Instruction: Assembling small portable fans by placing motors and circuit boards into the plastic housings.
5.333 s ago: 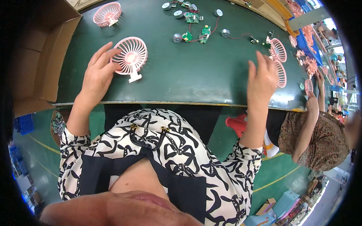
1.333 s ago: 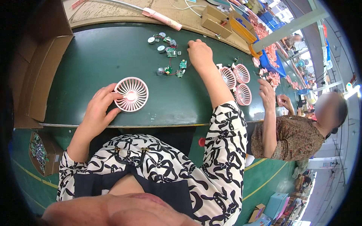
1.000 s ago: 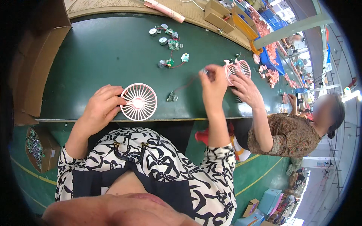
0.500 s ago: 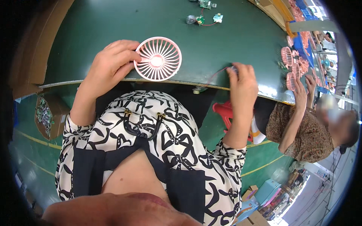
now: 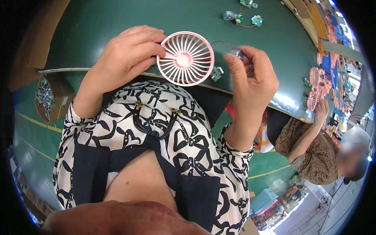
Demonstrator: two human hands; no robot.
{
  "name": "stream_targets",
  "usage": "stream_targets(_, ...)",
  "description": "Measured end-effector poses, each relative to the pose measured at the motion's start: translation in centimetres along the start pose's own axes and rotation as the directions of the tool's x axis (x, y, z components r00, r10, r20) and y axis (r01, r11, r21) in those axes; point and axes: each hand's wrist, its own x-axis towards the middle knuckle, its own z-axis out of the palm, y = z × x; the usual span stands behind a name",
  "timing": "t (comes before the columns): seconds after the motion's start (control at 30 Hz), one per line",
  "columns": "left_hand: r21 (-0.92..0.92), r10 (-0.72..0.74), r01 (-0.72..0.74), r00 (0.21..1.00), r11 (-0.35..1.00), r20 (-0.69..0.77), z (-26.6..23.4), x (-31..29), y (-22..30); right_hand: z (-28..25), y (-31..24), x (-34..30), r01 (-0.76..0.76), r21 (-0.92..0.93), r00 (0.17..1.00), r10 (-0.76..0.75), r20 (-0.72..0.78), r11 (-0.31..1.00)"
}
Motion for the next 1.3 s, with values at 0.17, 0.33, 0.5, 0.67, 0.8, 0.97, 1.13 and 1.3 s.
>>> stream_targets(0.17, -0.037, -0.034, 0.034, 0.999, 0.999, 0.003, 0.1, -0.1, 0.0, 2.2, -1.9, -0.1, 0.493, -0.200, 0.856, -0.432, 0.284, 0.847)
stream_targets(0.33, -0.015, -0.042, 0.042, 0.999, 0.999, -0.004, 0.0, -0.5, 0.2, 3.4, -2.4, -0.4, 0.608, -0.277, 0.763, -0.451, 0.462, 0.744)
stream_targets(0.5, 0.050, -0.002, 0.002, 1.000, 0.999, -0.011, 0.4, -0.5, 0.2, 3.5, -2.4, 0.5, 0.687, -0.270, 0.695, -0.500, 0.518, 0.675)
stream_targets(0.67, 0.049, -0.001, 0.002, 1.000, 0.999, -0.018, 0.5, -0.2, 0.0, 3.1, -3.1, 1.2, 0.664, -0.301, 0.680, -0.384, 0.625, 0.685)
stream_targets(0.8, 0.073, -0.030, 0.030, 1.000, 0.997, -0.006, 0.3, -0.3, -0.2, 3.3, -2.9, 1.0, 0.664, -0.335, 0.686, -0.367, 0.628, 0.668)
stream_targets(0.97, 0.045, 0.000, 0.002, 0.999, 0.999, -0.037, 0.3, -0.4, -0.1, 2.4, -1.2, -0.5, 0.625, -0.065, 0.700, -0.521, 0.489, 0.778)
stream_targets(1.13, 0.017, -0.019, 0.019, 1.000, 1.000, -0.014, 0.1, -0.2, 0.4, 3.0, 1.1, -3.3, 0.691, -0.159, 0.686, -0.572, 0.449, 0.705)
stream_targets(1.3, -0.011, -0.052, 0.052, 0.999, 0.999, 0.006, -0.2, -0.1, 0.4, 3.8, 2.1, -3.4, 0.689, -0.138, 0.707, -0.619, 0.343, 0.711)
